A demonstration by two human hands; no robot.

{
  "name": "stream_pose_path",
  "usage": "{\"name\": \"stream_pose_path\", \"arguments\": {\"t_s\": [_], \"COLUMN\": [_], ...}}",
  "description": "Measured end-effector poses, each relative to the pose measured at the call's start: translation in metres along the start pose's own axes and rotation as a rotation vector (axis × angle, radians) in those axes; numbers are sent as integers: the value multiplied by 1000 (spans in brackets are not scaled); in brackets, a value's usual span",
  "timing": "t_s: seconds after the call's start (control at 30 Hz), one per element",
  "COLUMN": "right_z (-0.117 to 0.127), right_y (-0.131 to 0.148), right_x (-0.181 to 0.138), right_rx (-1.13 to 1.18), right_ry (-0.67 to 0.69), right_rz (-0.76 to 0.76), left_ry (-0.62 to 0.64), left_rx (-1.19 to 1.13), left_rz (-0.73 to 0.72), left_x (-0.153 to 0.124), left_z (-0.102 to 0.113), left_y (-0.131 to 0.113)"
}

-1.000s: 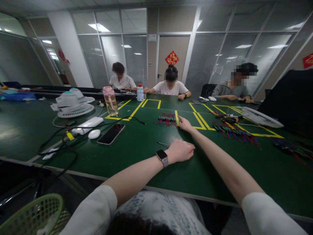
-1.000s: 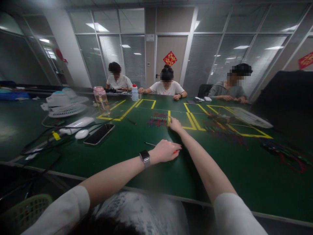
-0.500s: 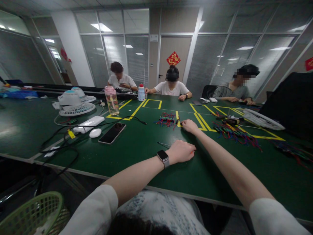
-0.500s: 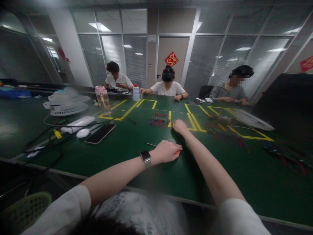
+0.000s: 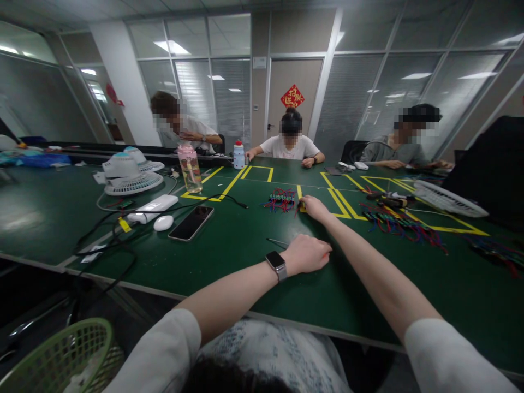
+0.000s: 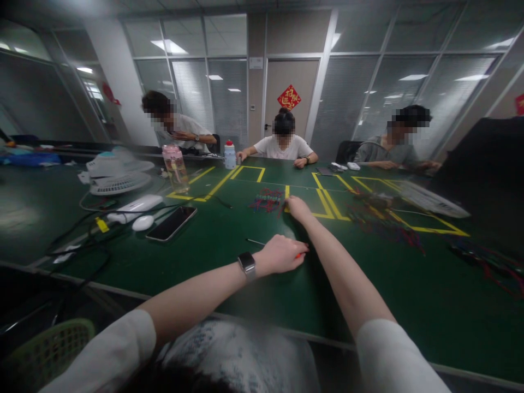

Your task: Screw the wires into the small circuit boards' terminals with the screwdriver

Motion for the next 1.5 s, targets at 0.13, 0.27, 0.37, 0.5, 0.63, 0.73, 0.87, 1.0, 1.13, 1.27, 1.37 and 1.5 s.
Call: {"name": "stream_pose_path", "arguments": {"t_s": [0.13,0.27,0.37,0.5,0.63,0.73,0.87,1.0,1.13,1.27,1.37,1.5], "right_z": [3,5,5,4,2,0,-1,0,-1,-1,-2,-5], "right_y": [5,11,14,14,13,10,5,-2,-14,-27,-31,-27], "right_x": [7,11,12,13,14,13,13,13,15,15,13,10], "right_rx": [-52,-102,-141,-189,-215,-216,-200,-171,-139,-130,-131,-144], "right_ry": [34,60,78,96,96,97,90,76,78,92,101,106], "right_rz": [41,81,107,133,160,155,124,89,53,27,28,65], "left_ry": [9,33,39,34,28,42,55,45,56,51,39,40], "left_rx": [5,22,28,19,9,2,1,2,7,11,11,13], "left_rz": [2,-2,-4,-2,2,-1,4,6,11,20,19,23], "left_x": [0,0,0,0,0,0,-1,-1,-1,0,0,0], "left_z": [2,3,4,3,4,5,5,5,4,2,1,-1], "left_y": [-1,-3,-3,-3,-3,-3,-3,-2,-2,-1,-1,0]}}
Point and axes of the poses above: each hand's wrist, its own x-axis towards the middle knuckle, its own z-axis out of the back of the hand, y = z × x, the point moved 9 cm from there along x, towards the middle knuckle, and after that the axes turned 2 degrees about -x, right-handed, at the moved point
